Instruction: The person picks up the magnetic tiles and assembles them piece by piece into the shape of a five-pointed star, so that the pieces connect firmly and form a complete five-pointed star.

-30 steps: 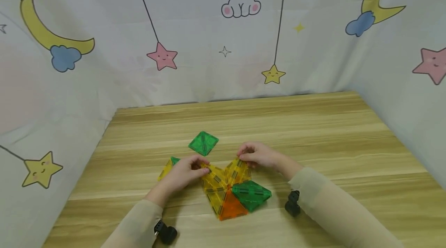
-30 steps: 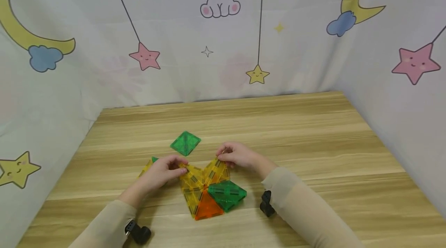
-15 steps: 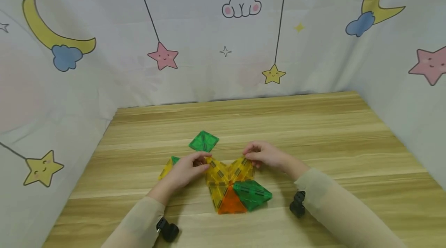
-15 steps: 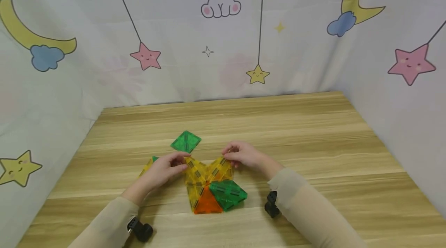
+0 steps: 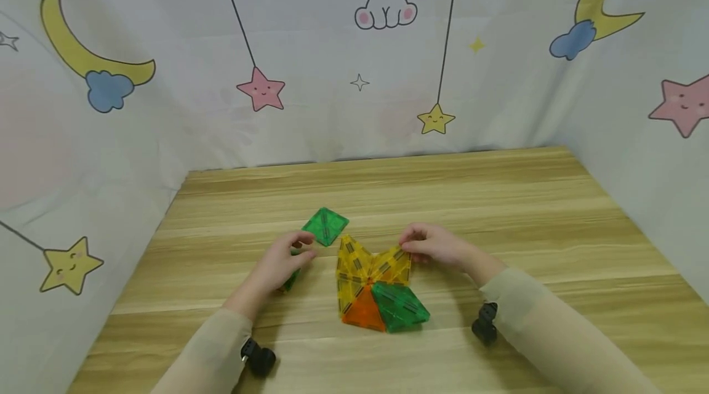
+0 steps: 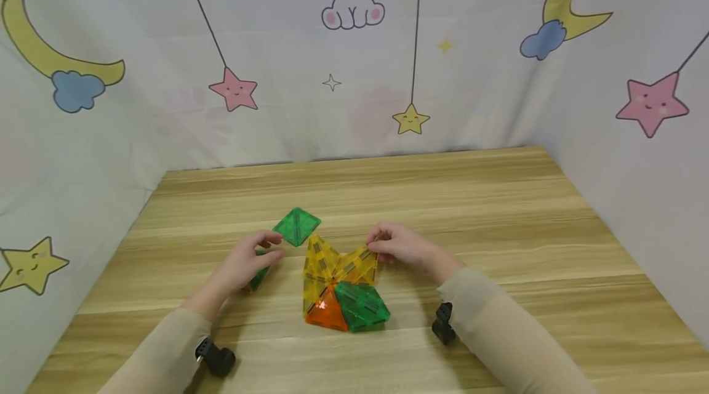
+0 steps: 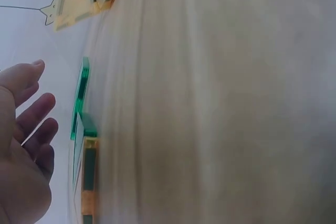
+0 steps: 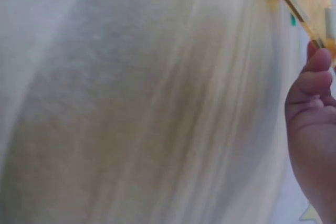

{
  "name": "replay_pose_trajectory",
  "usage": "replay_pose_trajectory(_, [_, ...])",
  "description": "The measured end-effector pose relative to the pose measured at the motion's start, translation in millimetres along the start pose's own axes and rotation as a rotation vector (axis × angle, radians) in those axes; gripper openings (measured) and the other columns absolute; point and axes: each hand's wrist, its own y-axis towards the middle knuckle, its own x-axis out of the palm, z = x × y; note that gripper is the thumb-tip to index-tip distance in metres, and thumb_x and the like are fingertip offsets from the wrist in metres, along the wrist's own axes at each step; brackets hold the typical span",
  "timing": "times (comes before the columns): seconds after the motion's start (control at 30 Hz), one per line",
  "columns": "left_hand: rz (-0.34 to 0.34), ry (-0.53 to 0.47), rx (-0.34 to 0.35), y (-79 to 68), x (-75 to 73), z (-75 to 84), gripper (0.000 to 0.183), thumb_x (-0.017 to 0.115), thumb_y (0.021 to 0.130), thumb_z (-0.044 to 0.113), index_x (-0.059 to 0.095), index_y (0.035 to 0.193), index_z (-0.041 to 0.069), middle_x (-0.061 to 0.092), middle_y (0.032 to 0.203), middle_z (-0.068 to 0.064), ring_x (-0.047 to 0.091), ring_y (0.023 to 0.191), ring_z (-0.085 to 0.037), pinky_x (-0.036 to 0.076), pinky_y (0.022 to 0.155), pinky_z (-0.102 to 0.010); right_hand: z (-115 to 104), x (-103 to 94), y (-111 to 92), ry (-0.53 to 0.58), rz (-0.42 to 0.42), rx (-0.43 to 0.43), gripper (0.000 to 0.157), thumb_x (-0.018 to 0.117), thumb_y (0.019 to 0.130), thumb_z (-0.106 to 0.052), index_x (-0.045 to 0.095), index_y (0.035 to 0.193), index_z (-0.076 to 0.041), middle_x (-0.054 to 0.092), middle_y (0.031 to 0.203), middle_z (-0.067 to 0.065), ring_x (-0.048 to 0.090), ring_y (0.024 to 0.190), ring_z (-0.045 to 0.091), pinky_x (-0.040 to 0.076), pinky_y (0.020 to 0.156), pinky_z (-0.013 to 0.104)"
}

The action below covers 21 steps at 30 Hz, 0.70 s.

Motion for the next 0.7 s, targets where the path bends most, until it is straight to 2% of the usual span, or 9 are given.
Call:
replay_pose_trajectory(0.23, [-0.009,0.096,0.024,17.6,-9.5,-8.5,0.043,0.067,0.088,0.019,0.056,0.125,0.001,0.056,0.122,-0.016,0.048,0.116,-0.037,0.040,0.093,-0.051,-8,-4.8,2,-0.114,0.026,0.012,0.028,0.059,0.093,-0.024,0.058,0.112,-0.003,0.059,0.092,0.008,0.052,0.070,0.024,0.045,0.062,0.035])
replay_pose_trajectory(0.4, [-0.033,0.175,-0.016,30.3,-11.8,-10.8,0.051,0.069,0.086,0.024,0.053,0.131,0.005,0.052,0.131,-0.015,0.044,0.120,-0.037,0.036,0.097,-0.051,-6,-8.6,9,-0.171,0.063,-0.009,0.036,0.060,0.092,-0.022,0.056,0.122,-0.002,0.060,0.092,0.008,0.055,0.073,0.027,0.046,0.064,0.037])
replay_pose_trajectory(0.5, [-0.047,0.256,-0.016,38.8,-12.7,-11.2,0.053,0.069,0.086,0.026,0.052,0.133,0.007,0.051,0.132,-0.015,0.044,0.121,-0.038,0.033,0.096,-0.055,-6,-11.2,11,-0.201,0.083,-0.015,0.039,0.061,0.092,-0.022,0.054,0.126,-0.003,0.061,0.092,0.009,0.055,0.074,0.026,0.046,0.064,0.037])
replay_pose_trajectory(0.7, [-0.072,0.393,-0.067,57.3,-15.5,-11.7,0.052,0.068,0.086,0.031,0.054,0.134,0.014,0.052,0.132,-0.014,0.043,0.119,-0.040,0.027,0.091,-0.060,-3,-19.1,16,-0.301,0.104,-0.010,0.046,0.060,0.093,-0.025,0.049,0.134,-0.008,0.061,0.100,0.008,0.056,0.081,0.020,0.045,0.070,0.035])
